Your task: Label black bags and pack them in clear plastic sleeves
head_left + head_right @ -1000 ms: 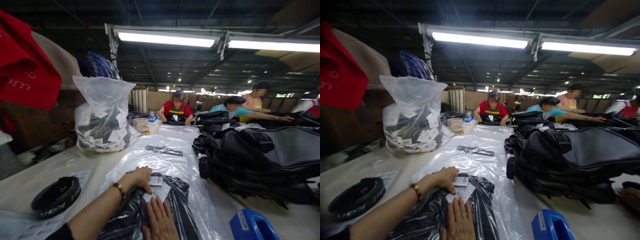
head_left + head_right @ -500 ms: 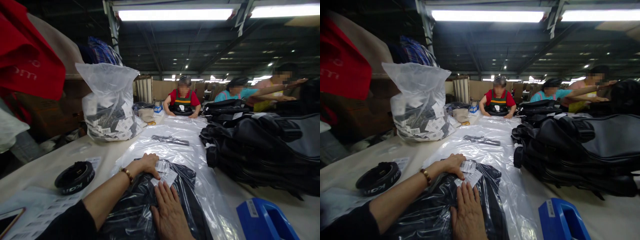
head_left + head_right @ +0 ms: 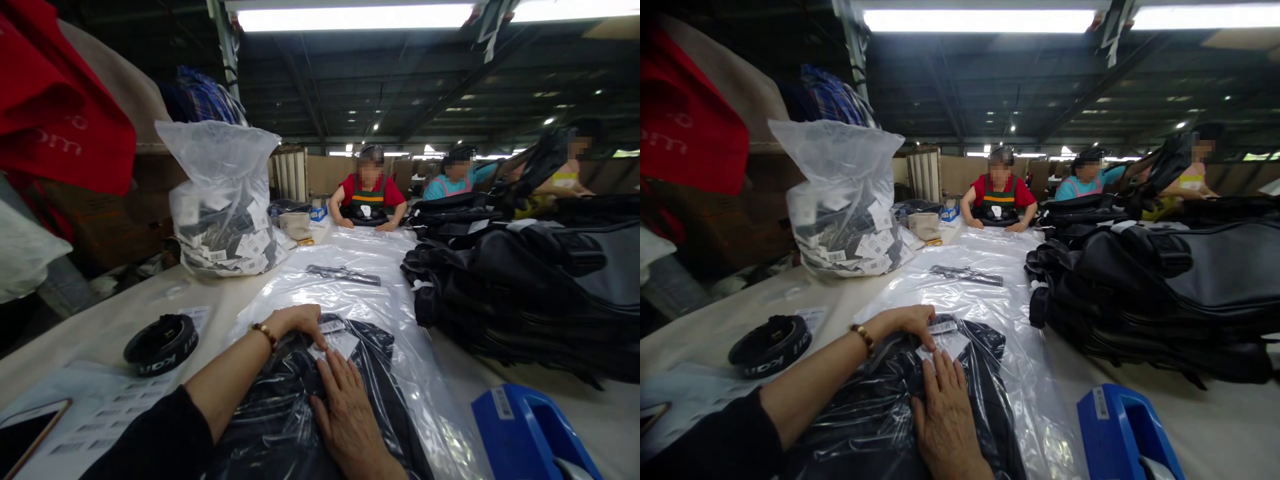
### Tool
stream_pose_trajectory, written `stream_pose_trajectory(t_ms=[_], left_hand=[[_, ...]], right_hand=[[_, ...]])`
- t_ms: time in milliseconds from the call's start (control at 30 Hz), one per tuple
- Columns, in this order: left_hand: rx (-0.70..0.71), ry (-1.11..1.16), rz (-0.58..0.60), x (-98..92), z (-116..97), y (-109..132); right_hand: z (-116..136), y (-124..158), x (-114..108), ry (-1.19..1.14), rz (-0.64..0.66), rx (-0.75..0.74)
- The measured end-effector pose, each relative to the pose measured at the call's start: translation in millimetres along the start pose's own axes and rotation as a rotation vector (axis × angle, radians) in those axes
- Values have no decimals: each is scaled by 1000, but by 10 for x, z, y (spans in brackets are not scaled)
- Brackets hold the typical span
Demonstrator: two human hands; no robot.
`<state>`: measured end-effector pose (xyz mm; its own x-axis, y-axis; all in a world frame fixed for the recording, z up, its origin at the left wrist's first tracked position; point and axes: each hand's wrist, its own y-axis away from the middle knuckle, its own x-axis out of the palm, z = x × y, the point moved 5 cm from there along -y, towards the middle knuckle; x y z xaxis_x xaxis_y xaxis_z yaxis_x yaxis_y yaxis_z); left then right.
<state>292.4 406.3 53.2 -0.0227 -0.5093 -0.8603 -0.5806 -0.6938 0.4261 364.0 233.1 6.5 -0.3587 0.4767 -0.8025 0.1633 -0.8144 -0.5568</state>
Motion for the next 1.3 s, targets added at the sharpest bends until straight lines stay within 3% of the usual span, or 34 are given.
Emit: stream_pose_trajectory(t_ms=[367, 1000, 1300], left_hand=[[-31, 54, -37, 56, 6, -48], [-49, 161, 41, 239, 148, -160], [-100, 147, -48, 57, 68, -130]], right_hand=[[12, 7, -2, -75, 94, 71], [27, -18, -20, -86, 110, 67], [-39, 12, 23, -77, 34, 82]])
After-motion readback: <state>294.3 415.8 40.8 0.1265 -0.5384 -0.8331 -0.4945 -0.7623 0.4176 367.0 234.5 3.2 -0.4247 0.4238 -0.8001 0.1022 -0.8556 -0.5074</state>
